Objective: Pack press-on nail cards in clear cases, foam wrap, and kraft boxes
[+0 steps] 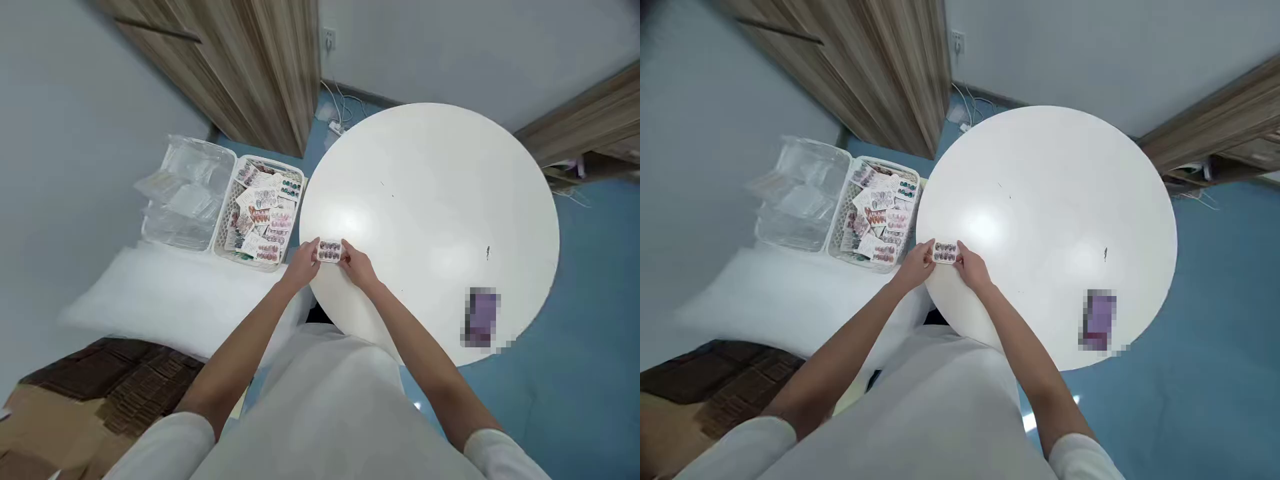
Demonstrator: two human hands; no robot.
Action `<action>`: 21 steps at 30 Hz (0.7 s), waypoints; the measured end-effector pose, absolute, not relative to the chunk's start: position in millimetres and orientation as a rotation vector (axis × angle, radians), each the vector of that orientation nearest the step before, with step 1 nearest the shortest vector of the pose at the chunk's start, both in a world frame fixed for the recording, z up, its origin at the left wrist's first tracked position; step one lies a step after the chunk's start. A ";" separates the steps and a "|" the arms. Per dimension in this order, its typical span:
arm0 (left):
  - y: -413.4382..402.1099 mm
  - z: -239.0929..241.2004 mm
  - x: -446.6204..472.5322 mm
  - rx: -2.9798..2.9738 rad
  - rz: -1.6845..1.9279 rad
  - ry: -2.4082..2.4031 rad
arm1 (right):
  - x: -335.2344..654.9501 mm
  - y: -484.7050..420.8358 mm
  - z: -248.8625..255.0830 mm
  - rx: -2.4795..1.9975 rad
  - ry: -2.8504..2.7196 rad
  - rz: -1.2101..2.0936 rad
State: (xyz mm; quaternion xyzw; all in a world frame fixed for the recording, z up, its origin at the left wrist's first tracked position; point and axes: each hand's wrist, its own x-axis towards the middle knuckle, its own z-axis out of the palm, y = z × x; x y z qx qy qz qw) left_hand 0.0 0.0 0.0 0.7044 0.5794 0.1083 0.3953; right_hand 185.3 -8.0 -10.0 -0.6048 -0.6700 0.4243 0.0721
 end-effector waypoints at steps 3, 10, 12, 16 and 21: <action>7.2 -4.1 -1.5 1.771 0.230 1.470 | 176.0 -2.1 -10.1 -1.898 -2.097 1.194; 3.5 -6.9 -1.2 1.807 0.116 1.479 | 165.2 -6.0 -3.6 -2.010 -2.315 0.991; 0.1 -6.4 -0.8 1.824 0.132 1.469 | 162.9 -12.1 -2.0 -2.057 -2.286 0.960; -5.9 -5.8 -1.6 1.734 0.271 1.470 | 157.3 -25.9 -3.2 -2.041 -2.017 0.949; -15.2 -9.4 -2.8 1.619 0.382 1.465 | 149.9 -38.5 -11.2 -1.975 -1.677 1.048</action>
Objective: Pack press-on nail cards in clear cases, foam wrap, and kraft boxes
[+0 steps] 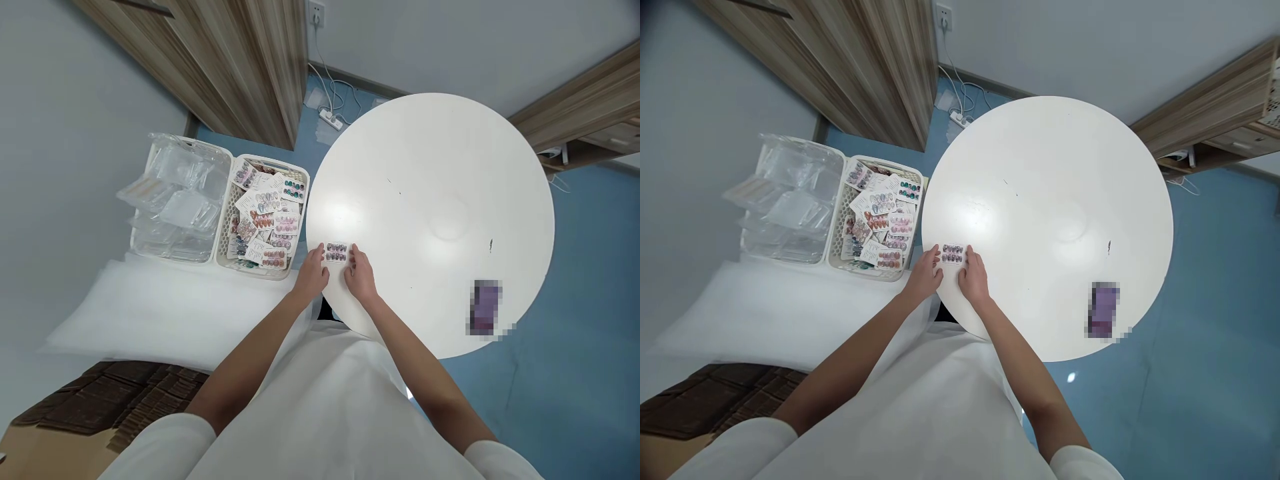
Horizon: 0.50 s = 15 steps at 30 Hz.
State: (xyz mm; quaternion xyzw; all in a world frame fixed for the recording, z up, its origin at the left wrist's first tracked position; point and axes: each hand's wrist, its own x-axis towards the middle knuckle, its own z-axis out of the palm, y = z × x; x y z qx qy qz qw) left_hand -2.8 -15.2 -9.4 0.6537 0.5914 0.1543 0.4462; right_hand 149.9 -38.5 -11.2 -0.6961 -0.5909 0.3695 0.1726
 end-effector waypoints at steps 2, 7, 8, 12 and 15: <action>-19.0 -11.8 -2.5 1.646 0.411 1.456 | 147.1 -41.6 -15.9 -1.947 -1.691 1.004; -26.2 -16.4 0.4 1.731 0.450 1.466 | 144.9 -46.7 -24.7 -1.849 -1.828 0.877; -27.1 -17.0 1.3 1.741 0.451 1.471 | 145.8 -46.8 -25.0 -1.834 -1.849 0.876; -29.8 -18.9 5.0 1.747 0.477 1.494 | 153.8 -43.0 -22.9 -1.767 -1.893 0.965; -32.3 -18.7 6.7 1.702 0.500 1.512 | 161.4 -39.6 -20.9 -1.707 -1.876 1.127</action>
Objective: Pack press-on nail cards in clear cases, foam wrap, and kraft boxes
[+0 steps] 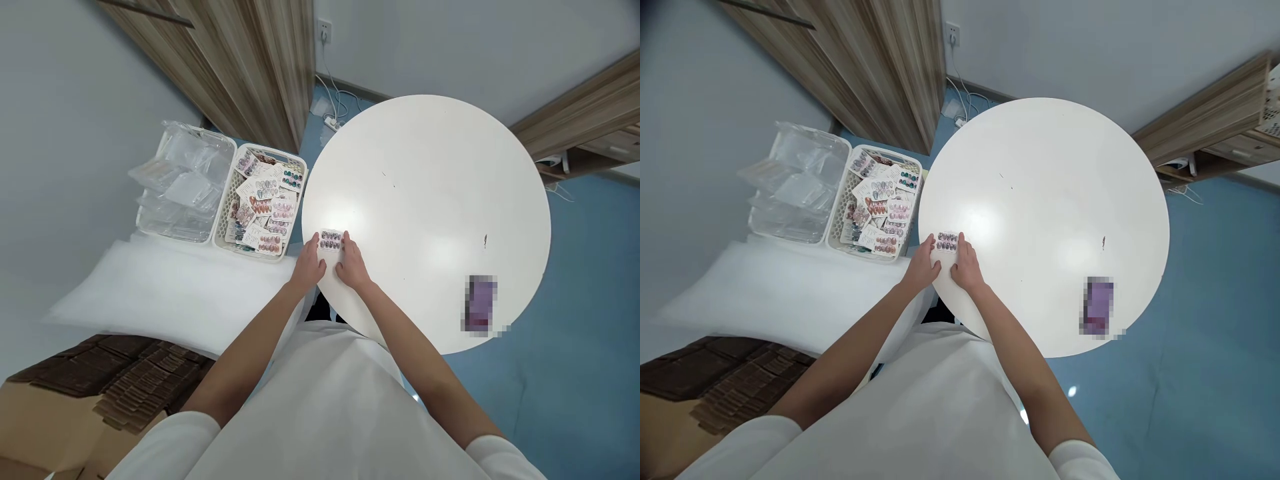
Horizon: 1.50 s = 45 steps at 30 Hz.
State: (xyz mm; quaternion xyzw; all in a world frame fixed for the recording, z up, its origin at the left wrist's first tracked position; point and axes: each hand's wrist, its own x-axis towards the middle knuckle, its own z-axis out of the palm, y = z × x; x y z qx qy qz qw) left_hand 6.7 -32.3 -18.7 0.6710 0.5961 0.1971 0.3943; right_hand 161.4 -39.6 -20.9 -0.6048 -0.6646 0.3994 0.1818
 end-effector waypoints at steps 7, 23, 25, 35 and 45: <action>-67.0 -5.7 8.3 1.543 0.467 1.623 | 182.2 -66.8 -5.8 -1.647 -1.831 1.407; -152.9 69.9 -58.9 1.126 0.647 1.635 | 152.7 -77.4 52.2 -1.392 -1.802 1.516; -150.5 75.0 -76.4 1.074 0.719 1.685 | 131.0 -67.2 60.1 -1.284 -1.806 1.539; -59.4 74.8 -146.0 0.637 1.282 1.700 | 11.5 34.6 61.6 -1.250 -1.965 1.299; 26.1 46.7 -201.8 0.485 1.400 1.548 | -67.7 139.4 39.2 -1.357 -1.890 1.361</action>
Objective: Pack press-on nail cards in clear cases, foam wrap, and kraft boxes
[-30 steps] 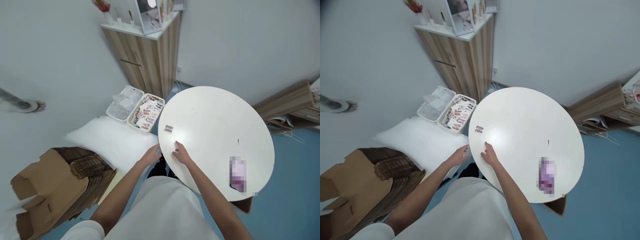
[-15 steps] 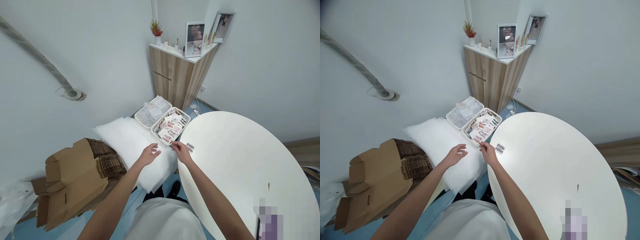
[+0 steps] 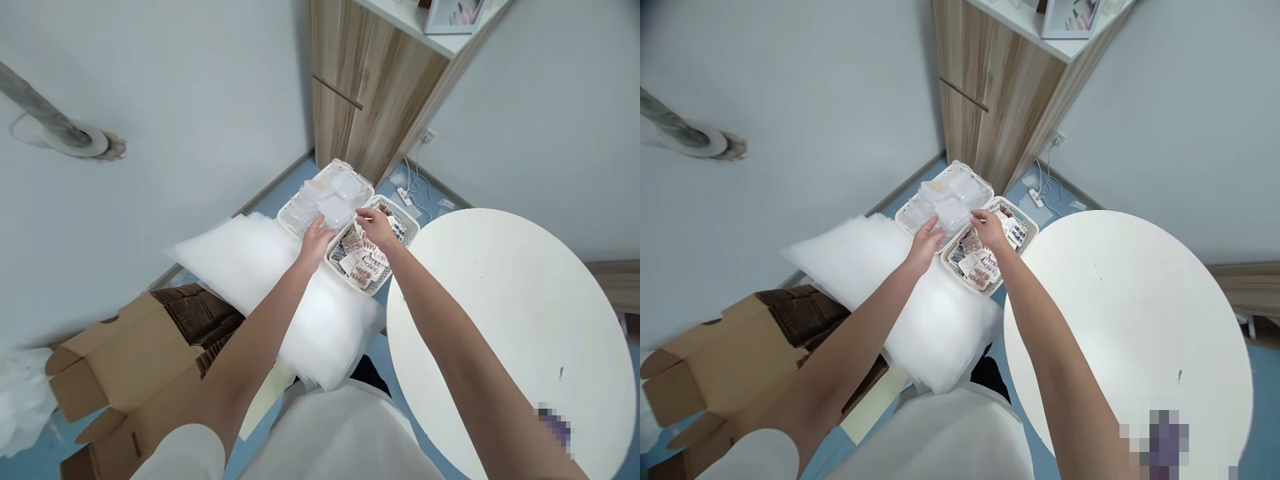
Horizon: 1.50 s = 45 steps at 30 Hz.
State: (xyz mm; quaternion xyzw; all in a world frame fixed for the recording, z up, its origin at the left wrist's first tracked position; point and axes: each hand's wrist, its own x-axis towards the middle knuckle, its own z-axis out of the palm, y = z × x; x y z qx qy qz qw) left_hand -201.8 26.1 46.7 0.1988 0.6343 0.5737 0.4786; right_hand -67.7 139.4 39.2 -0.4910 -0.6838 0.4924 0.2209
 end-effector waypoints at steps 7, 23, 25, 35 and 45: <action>45.3 33.2 -205.7 0.437 1.374 1.530 | -93.9 149.6 24.2 -1.441 -1.780 1.396; 1.0 59.6 -163.8 0.610 1.574 1.628 | -49.3 66.3 70.4 -1.345 -1.145 1.522; -15.7 72.0 -143.6 0.596 1.555 1.551 | -13.3 38.2 85.5 -1.321 -1.105 1.517; -95.4 113.9 27.2 0.874 0.792 1.020 | 228.4 -114.9 129.7 -1.328 -0.962 1.542; -168.4 116.9 166.7 1.046 0.643 0.916 | 349.4 -229.7 130.2 -1.320 -0.619 1.244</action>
